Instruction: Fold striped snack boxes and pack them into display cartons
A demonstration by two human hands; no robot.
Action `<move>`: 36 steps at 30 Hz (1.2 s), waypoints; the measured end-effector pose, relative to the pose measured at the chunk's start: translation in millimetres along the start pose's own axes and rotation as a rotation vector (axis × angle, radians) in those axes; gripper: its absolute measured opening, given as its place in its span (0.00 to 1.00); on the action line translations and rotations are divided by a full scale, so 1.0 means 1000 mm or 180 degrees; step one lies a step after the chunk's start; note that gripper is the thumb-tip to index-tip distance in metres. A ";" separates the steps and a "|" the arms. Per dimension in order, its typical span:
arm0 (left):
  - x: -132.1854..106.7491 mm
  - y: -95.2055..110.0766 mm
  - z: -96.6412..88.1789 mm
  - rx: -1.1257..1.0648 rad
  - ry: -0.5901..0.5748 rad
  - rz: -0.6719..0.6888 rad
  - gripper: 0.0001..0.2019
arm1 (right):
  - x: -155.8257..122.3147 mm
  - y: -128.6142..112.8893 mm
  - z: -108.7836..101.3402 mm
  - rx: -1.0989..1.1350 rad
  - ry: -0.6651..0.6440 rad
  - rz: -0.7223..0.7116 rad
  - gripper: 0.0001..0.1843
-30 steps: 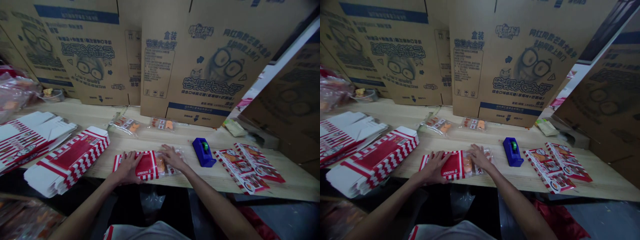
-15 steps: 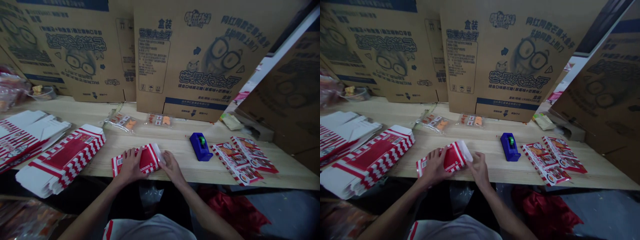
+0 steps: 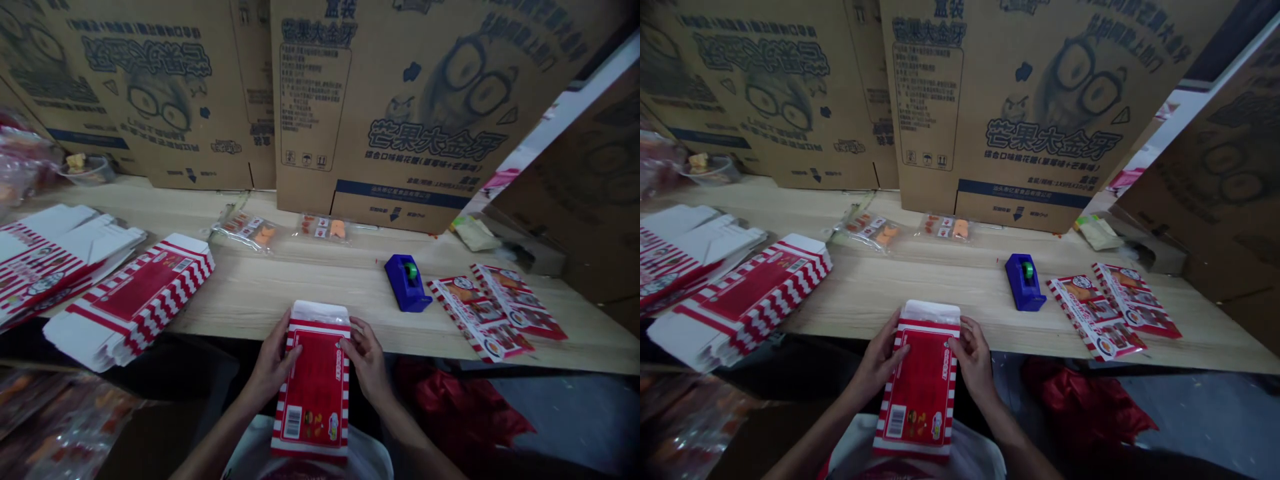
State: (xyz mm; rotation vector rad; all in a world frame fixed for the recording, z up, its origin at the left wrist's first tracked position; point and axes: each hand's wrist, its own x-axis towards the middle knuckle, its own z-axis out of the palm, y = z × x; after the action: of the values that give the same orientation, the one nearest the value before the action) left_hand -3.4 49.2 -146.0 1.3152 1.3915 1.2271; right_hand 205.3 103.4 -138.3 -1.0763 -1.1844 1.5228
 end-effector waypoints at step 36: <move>0.016 0.006 -0.003 -0.0742 0.0232 -0.0364 0.10 | 0.008 -0.007 0.004 -0.0525 -0.0141 -0.0118 0.17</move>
State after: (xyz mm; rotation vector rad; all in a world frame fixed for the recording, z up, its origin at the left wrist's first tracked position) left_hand -6.8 64.7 -138.8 1.0264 1.3107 1.3264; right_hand 201.0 111.2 -131.3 -1.1268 -1.3726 1.4466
